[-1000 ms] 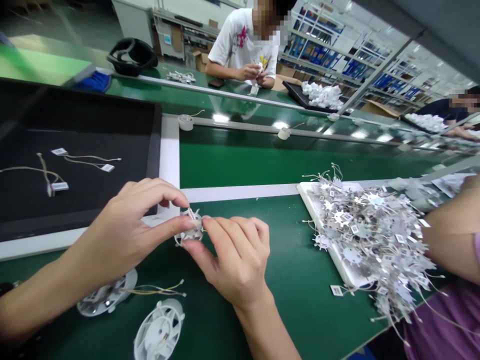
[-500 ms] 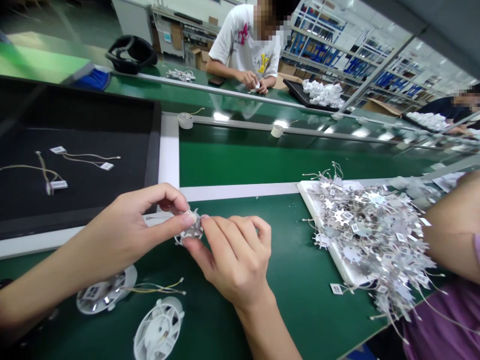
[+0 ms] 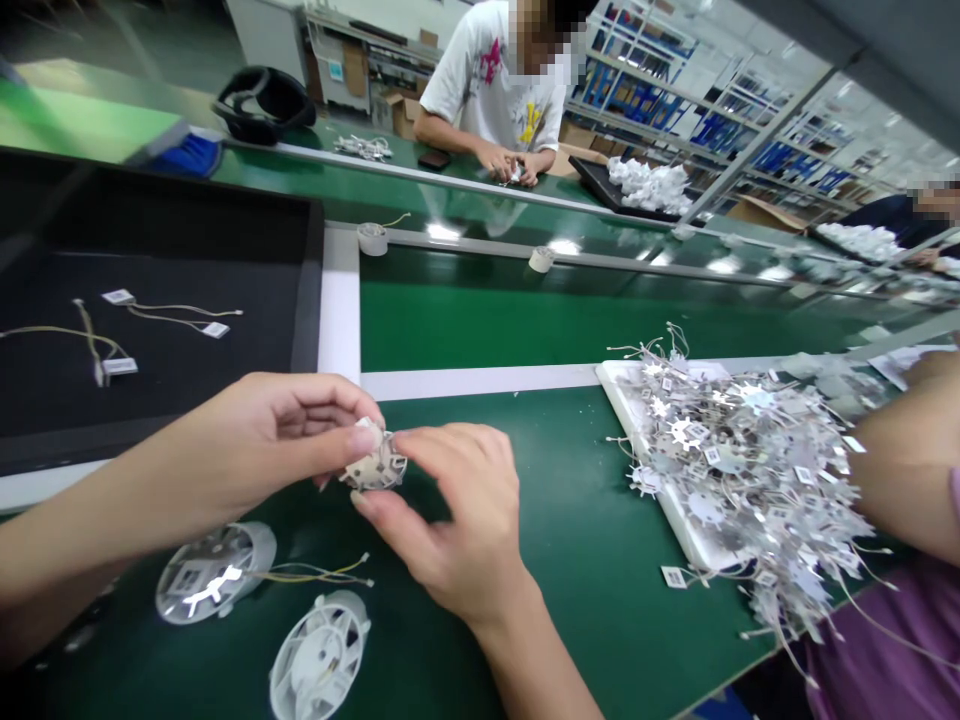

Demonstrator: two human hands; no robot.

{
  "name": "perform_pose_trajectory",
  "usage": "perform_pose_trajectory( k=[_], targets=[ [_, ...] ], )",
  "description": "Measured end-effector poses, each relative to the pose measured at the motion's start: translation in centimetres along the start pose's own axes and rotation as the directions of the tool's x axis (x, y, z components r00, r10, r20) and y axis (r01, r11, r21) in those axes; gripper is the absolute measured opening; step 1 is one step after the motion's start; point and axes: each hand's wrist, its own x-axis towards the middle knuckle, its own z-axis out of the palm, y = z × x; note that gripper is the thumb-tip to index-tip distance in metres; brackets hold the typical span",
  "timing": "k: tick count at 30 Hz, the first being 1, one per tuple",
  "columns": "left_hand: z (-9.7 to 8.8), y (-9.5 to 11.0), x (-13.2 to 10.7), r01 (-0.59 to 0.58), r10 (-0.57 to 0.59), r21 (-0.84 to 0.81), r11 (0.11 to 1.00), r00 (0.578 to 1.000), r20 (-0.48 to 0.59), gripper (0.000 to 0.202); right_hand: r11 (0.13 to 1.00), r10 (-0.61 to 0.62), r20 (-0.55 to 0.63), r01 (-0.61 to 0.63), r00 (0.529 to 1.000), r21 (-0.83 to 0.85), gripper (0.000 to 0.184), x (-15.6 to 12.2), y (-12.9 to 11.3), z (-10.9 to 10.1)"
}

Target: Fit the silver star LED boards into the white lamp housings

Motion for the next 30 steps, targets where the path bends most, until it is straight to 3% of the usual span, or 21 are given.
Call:
perform_pose_trajectory(
  k=[1,4,6,9,11,13,17,28,30],
  targets=[
    [0.0,0.0,0.1,0.028,-0.023,-0.109,0.994,0.999,0.044,0.013,0.975,0.120,0.045,-0.126,0.992,0.181,0.034,-0.1,0.0,-0.1],
    [0.2,-0.3,0.2,0.109,-0.057,-0.360,0.927,0.987,0.152,0.017,0.721,0.351,0.268,-0.442,0.897,0.534,0.055,-0.2,0.0,-0.4],
    [0.2,-0.5,0.1,0.150,-0.074,-0.427,0.892,0.979,0.190,0.018,0.591,0.395,0.360,-0.534,0.845,0.605,0.053,0.0,0.0,-0.6],
    [0.2,-0.5,-0.1,0.175,-0.091,-0.446,0.878,0.975,0.204,0.023,0.480,0.421,0.401,-0.574,0.814,0.663,0.040,0.3,0.1,-0.9],
    [0.1,-0.3,-0.2,0.172,-0.091,-0.451,0.876,0.977,0.195,0.022,0.476,0.414,0.397,-0.566,0.819,0.673,0.029,0.4,0.2,-1.2],
    [0.0,0.0,-0.2,0.181,-0.101,-0.455,0.872,0.976,0.194,0.020,0.525,0.390,0.380,-0.542,0.839,0.657,0.022,0.4,0.2,-1.2],
    [0.0,0.2,-0.3,0.204,-0.119,-0.449,0.870,0.970,0.211,0.024,0.581,0.304,0.423,-0.518,0.854,0.628,0.024,0.3,0.2,-1.0],
    [0.1,0.2,-0.4,0.150,-0.081,-0.445,0.883,0.982,0.171,0.030,0.429,0.373,0.465,-0.594,0.803,0.680,0.026,0.5,0.0,-0.9],
    [-0.2,0.1,-0.4,0.139,-0.067,-0.441,0.887,0.982,0.174,0.030,0.457,0.402,0.466,-0.614,0.788,0.644,0.024,0.4,0.0,-0.8]
  ],
)
